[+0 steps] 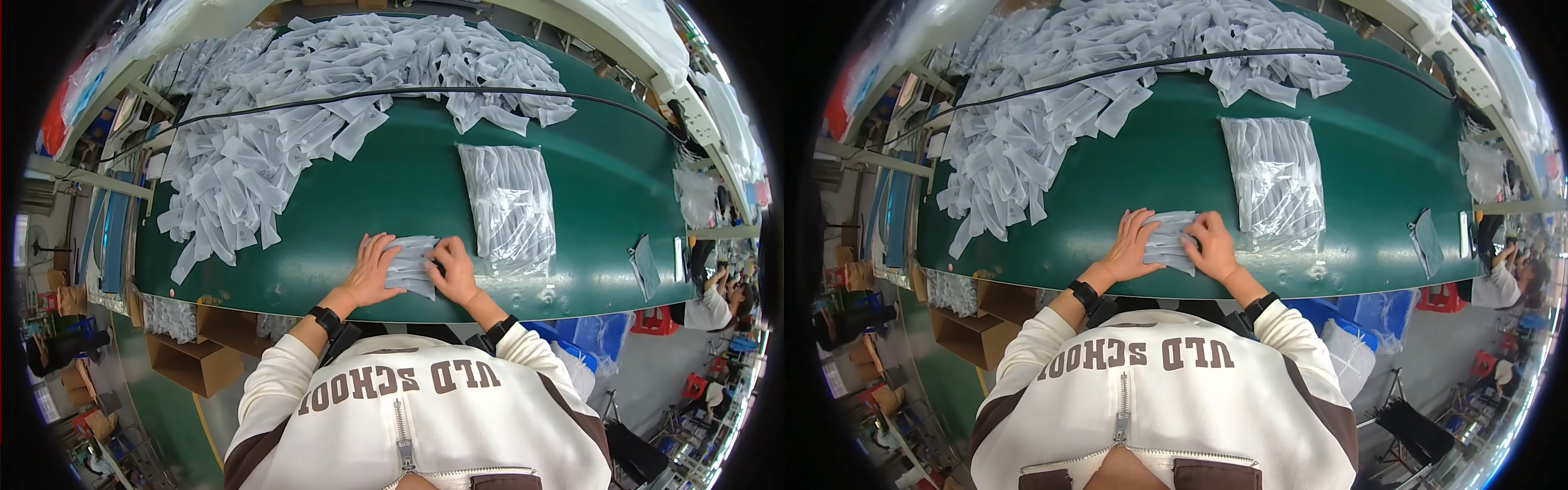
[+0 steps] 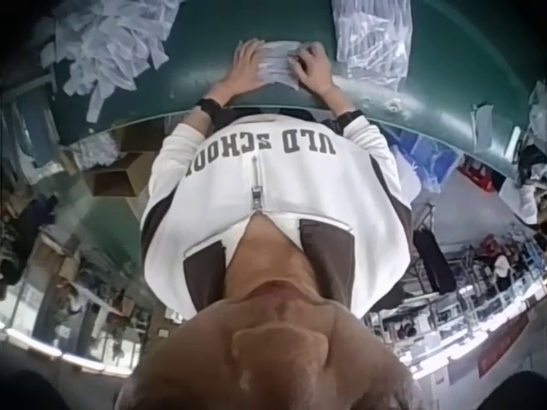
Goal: The person gathers small white items from a pile, stacks them by hand, and slides the stack into a clear plastic bag. After placing the filled bag into a cardboard box, they take a new bag and repeat the process.
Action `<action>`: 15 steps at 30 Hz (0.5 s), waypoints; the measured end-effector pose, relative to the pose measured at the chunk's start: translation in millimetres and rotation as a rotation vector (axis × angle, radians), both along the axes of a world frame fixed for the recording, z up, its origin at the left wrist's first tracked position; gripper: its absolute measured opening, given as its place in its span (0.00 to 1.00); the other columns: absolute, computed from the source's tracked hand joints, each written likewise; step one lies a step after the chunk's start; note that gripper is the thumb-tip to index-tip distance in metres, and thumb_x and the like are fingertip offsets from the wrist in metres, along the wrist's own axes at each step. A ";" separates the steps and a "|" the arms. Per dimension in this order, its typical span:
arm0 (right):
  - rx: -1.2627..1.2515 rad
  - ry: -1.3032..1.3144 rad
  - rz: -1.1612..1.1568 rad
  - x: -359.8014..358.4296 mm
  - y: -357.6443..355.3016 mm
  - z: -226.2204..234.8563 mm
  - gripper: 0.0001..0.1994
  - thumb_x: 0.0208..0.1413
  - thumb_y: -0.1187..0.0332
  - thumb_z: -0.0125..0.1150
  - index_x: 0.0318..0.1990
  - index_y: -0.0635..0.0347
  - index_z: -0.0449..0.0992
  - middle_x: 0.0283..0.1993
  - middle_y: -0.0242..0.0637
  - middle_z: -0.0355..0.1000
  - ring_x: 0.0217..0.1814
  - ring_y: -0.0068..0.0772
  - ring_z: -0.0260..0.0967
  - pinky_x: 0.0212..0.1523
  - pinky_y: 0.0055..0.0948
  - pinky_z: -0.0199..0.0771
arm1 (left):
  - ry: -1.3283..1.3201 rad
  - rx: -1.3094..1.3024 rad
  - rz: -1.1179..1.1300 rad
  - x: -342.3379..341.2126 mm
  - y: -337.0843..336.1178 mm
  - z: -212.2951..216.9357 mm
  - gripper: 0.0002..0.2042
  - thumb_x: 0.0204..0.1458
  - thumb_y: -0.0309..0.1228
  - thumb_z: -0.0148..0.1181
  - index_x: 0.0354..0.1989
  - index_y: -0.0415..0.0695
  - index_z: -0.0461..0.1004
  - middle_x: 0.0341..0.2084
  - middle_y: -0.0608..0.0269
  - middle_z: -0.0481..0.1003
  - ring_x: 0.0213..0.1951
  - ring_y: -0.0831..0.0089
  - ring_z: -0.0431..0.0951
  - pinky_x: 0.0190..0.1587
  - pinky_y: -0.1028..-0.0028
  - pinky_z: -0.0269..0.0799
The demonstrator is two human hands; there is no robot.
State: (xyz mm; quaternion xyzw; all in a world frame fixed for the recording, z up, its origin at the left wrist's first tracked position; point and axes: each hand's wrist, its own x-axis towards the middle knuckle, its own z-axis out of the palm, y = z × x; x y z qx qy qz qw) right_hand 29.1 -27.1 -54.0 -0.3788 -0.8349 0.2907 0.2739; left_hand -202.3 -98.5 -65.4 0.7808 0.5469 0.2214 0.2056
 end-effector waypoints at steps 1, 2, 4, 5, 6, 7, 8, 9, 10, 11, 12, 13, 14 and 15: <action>0.024 0.033 -0.058 0.8 0.7 2.9 0.17 0.49 0.64 0.68 0.46 0.60 0.75 0.49 0.46 0.67 0.48 0.48 0.70 0.48 0.40 0.73 | -0.008 0.001 -0.005 0.7 -1.1 -1.8 0.47 0.32 0.43 0.78 0.62 0.42 0.58 0.64 0.46 0.53 0.67 0.47 0.51 0.70 0.43 0.41; 0.022 0.032 -0.059 -1.1 4.5 4.2 0.17 0.49 0.64 0.68 0.46 0.60 0.75 0.49 0.46 0.67 0.48 0.48 0.70 0.48 0.40 0.73 | -0.015 0.003 -0.011 1.2 -2.0 -3.6 0.47 0.32 0.43 0.78 0.62 0.42 0.57 0.64 0.46 0.53 0.67 0.46 0.51 0.70 0.43 0.41; -0.022 0.060 0.054 -8.7 18.0 6.0 0.26 0.47 0.59 0.70 0.53 0.59 0.72 0.56 0.49 0.64 0.57 0.50 0.65 0.53 0.42 0.71 | -0.032 0.033 -0.020 3.0 -2.0 -9.8 0.48 0.32 0.42 0.78 0.63 0.42 0.57 0.64 0.46 0.53 0.67 0.46 0.51 0.70 0.43 0.42; -0.044 0.074 0.109 -10.8 20.0 7.8 0.31 0.46 0.57 0.72 0.57 0.58 0.71 0.60 0.51 0.62 0.61 0.52 0.62 0.56 0.43 0.71 | -0.048 0.065 -0.024 3.6 -1.6 -12.6 0.48 0.32 0.42 0.78 0.63 0.42 0.56 0.64 0.46 0.53 0.67 0.45 0.51 0.69 0.44 0.43; -0.042 0.074 0.103 -12.3 16.5 7.7 0.31 0.46 0.57 0.72 0.57 0.58 0.71 0.60 0.51 0.62 0.61 0.52 0.62 0.56 0.43 0.71 | -0.061 0.098 -0.027 1.6 0.6 -14.5 0.49 0.32 0.41 0.78 0.64 0.42 0.56 0.64 0.45 0.53 0.66 0.44 0.52 0.69 0.44 0.45; 0.017 -0.011 0.207 -12.3 8.9 8.3 0.35 0.44 0.56 0.73 0.60 0.57 0.68 0.63 0.53 0.59 0.64 0.55 0.59 0.59 0.45 0.67 | -0.063 0.100 -0.035 -0.6 1.1 -15.7 0.49 0.32 0.41 0.78 0.64 0.42 0.56 0.64 0.45 0.53 0.66 0.44 0.52 0.69 0.44 0.45; 0.076 -0.100 0.307 -10.6 2.0 8.4 0.39 0.42 0.55 0.74 0.63 0.56 0.65 0.65 0.56 0.56 0.67 0.59 0.55 0.63 0.46 0.64 | -0.078 0.090 -0.032 -0.8 -0.5 -17.2 0.49 0.32 0.40 0.78 0.64 0.41 0.55 0.63 0.45 0.53 0.66 0.44 0.53 0.68 0.45 0.47; 0.079 -0.106 0.292 -10.8 -2.8 7.9 0.39 0.42 0.55 0.74 0.63 0.56 0.65 0.65 0.56 0.56 0.67 0.59 0.55 0.63 0.46 0.64 | -0.094 0.080 -0.031 -1.1 -2.8 -18.3 0.50 0.32 0.39 0.78 0.65 0.41 0.55 0.62 0.45 0.53 0.65 0.43 0.54 0.68 0.46 0.49; 0.095 -0.135 0.295 -12.4 -7.5 6.7 0.40 0.42 0.56 0.74 0.64 0.56 0.65 0.64 0.57 0.56 0.66 0.60 0.55 0.63 0.48 0.63 | -0.111 0.071 -0.032 -1.4 -4.1 -19.4 0.50 0.32 0.37 0.79 0.65 0.40 0.54 0.62 0.45 0.54 0.64 0.43 0.54 0.67 0.47 0.51; 0.110 -0.167 0.295 -13.8 -12.5 5.0 0.40 0.41 0.56 0.74 0.64 0.56 0.65 0.64 0.58 0.56 0.65 0.61 0.55 0.63 0.50 0.62 | -0.118 0.075 -0.051 -1.5 -5.9 -20.3 0.50 0.32 0.37 0.79 0.65 0.40 0.54 0.62 0.45 0.54 0.64 0.43 0.54 0.67 0.47 0.51; 0.124 -0.199 0.295 -15.5 -15.0 3.2 0.41 0.41 0.57 0.75 0.64 0.56 0.65 0.63 0.58 0.57 0.64 0.62 0.55 0.63 0.51 0.61 | -0.078 0.063 -0.046 -2.4 -7.7 -20.8 0.50 0.32 0.36 0.78 0.66 0.40 0.53 0.61 0.45 0.54 0.64 0.43 0.55 0.66 0.48 0.53; 0.130 -0.208 0.273 -16.9 -13.2 -0.7 0.41 0.41 0.57 0.75 0.64 0.56 0.65 0.63 0.58 0.57 0.64 0.62 0.55 0.63 0.51 0.61 | -0.038 0.056 -0.042 -3.3 -6.7 -21.5 0.51 0.31 0.35 0.78 0.67 0.40 0.53 0.61 0.45 0.54 0.63 0.42 0.55 0.66 0.49 0.54; 0.136 -0.201 0.272 -18.9 -10.3 -5.3 0.41 0.40 0.57 0.75 0.64 0.56 0.65 0.61 0.58 0.57 0.63 0.62 0.56 0.62 0.51 0.62 | 0.003 0.050 -0.039 -4.0 -4.5 -22.2 0.52 0.31 0.34 0.78 0.67 0.40 0.52 0.61 0.44 0.54 0.63 0.42 0.56 0.65 0.50 0.55; 0.142 -0.193 0.271 -20.2 -7.0 -9.2 0.41 0.40 0.58 0.75 0.64 0.56 0.64 0.60 0.58 0.58 0.61 0.61 0.57 0.61 0.51 0.63 | -0.005 0.060 -0.061 -5.4 -0.9 -23.0 0.52 0.31 0.34 0.78 0.67 0.40 0.52 0.61 0.44 0.54 0.63 0.42 0.56 0.65 0.50 0.55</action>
